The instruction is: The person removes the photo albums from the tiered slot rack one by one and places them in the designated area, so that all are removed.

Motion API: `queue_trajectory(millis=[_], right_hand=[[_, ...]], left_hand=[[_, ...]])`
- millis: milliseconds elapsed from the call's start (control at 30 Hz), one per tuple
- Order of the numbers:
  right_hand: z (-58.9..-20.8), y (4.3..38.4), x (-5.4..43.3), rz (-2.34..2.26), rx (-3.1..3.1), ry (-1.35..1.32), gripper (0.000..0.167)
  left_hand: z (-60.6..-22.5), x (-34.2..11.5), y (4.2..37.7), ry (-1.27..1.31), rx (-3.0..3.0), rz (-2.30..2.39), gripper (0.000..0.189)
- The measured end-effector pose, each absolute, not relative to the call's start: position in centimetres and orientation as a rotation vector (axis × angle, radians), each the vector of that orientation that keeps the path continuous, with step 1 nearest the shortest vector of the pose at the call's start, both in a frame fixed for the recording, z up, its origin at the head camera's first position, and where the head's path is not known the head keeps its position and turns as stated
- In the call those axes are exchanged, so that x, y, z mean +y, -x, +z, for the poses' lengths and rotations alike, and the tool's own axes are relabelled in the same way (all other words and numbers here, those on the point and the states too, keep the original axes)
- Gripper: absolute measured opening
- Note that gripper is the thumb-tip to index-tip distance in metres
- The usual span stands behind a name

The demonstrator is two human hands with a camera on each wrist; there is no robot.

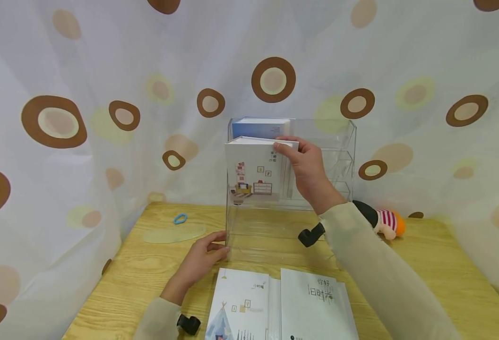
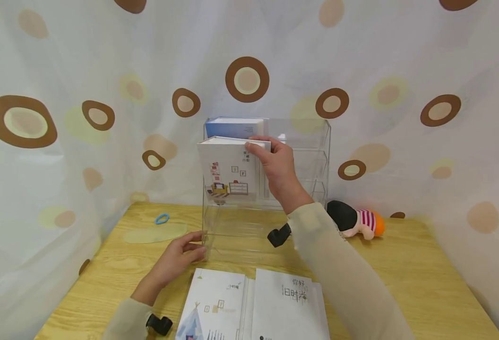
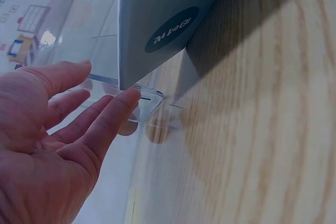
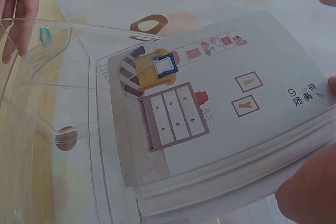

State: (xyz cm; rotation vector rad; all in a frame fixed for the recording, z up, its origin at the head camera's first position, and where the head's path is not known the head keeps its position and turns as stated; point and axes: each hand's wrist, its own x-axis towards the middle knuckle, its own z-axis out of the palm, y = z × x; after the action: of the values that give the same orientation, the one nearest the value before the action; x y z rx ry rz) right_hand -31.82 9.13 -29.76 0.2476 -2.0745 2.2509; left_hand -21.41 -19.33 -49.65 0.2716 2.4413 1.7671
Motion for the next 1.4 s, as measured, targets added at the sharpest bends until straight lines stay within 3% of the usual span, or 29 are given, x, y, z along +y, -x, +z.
queue_trajectory(millis=[1400], right_hand=[[-27.8,29.4,9.8,2.142,-2.0,-0.167,0.025]], left_hand=[[-49.3,-19.4,21.2,-0.316,2.447,1.76,0.057]])
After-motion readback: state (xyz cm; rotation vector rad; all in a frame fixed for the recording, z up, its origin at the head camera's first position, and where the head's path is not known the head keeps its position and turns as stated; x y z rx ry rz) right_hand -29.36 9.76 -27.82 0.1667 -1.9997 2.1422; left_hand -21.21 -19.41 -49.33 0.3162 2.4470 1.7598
